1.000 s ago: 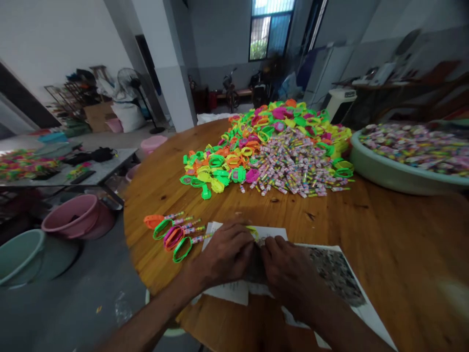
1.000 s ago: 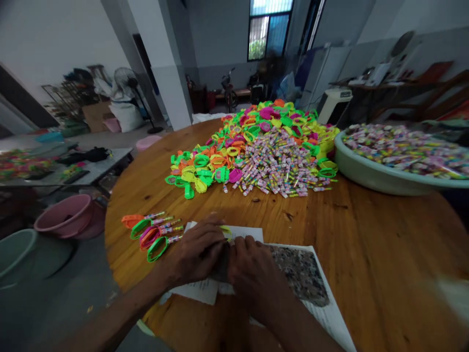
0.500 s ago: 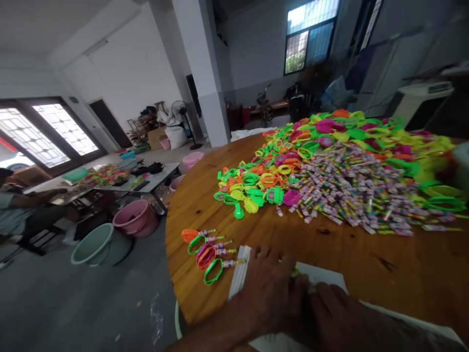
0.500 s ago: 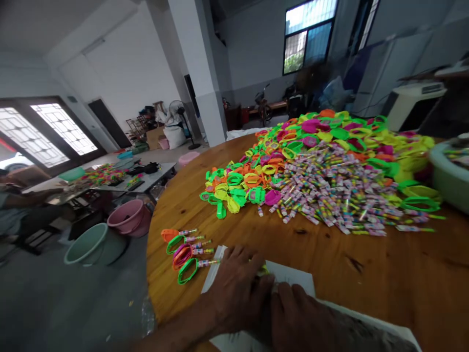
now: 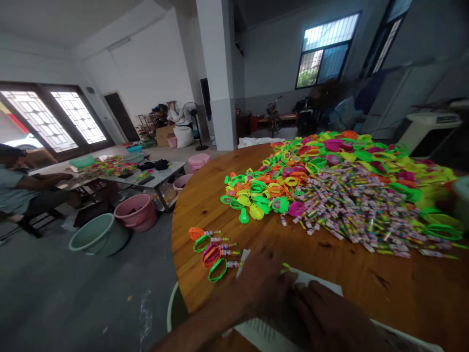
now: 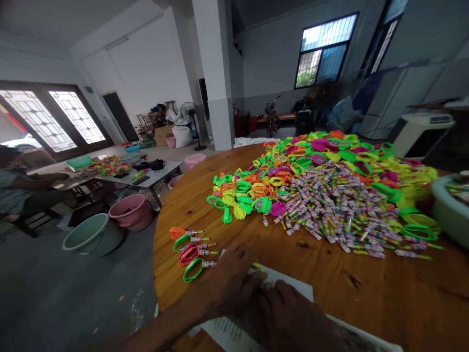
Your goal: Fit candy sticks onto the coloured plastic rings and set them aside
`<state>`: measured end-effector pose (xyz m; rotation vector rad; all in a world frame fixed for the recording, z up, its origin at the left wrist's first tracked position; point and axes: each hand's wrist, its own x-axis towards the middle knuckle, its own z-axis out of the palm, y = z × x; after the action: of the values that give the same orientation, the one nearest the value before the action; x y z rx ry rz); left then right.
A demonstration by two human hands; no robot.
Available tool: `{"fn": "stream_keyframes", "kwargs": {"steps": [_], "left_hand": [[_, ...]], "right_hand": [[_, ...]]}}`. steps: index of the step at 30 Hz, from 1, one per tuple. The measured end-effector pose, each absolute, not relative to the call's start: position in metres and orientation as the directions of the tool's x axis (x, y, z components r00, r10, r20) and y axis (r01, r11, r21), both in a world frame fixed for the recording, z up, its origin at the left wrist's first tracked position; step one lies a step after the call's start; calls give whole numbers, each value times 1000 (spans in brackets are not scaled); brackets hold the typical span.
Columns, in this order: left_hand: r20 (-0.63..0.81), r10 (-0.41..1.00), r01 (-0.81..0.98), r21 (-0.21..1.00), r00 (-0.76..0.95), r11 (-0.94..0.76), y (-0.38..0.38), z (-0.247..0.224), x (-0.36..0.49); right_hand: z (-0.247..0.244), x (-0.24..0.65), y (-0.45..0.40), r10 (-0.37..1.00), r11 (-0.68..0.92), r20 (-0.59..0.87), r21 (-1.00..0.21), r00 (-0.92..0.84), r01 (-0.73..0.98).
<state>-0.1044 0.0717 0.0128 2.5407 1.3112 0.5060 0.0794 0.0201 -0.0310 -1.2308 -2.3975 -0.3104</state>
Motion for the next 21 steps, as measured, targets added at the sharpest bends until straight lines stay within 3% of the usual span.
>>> {"fn": "stream_keyframes", "kwargs": {"steps": [3,5,8,10,14,17,19,21], "left_hand": [[328,857,800,335,397,-499,92,30,-151],[363,903,896,285,229,-341,115,41,-190],[231,971,990,136,-58,27,150,47,-245],[153,979,989,92,-132,119,167,41,-271],[15,995,992,87,-96,95,177,24,-297],[-13,999,995,95,-40,41,173,25,-299],[86,996,994,109,1,-10,166,32,-291],[291,954,969,208,73,-137,153,39,-273]], "right_hand": [[-7,62,32,773,514,492,-116,-400,850],[8,46,48,836,451,431,-190,-338,872],[21,14,85,906,403,233,-218,-354,889],[22,-11,113,919,372,219,-199,-329,907],[21,-50,158,951,285,177,-169,-255,944],[23,-56,173,962,265,104,-140,-252,954],[23,-50,170,954,295,88,-117,-286,948],[24,-37,156,937,344,97,-91,-335,935]]}}
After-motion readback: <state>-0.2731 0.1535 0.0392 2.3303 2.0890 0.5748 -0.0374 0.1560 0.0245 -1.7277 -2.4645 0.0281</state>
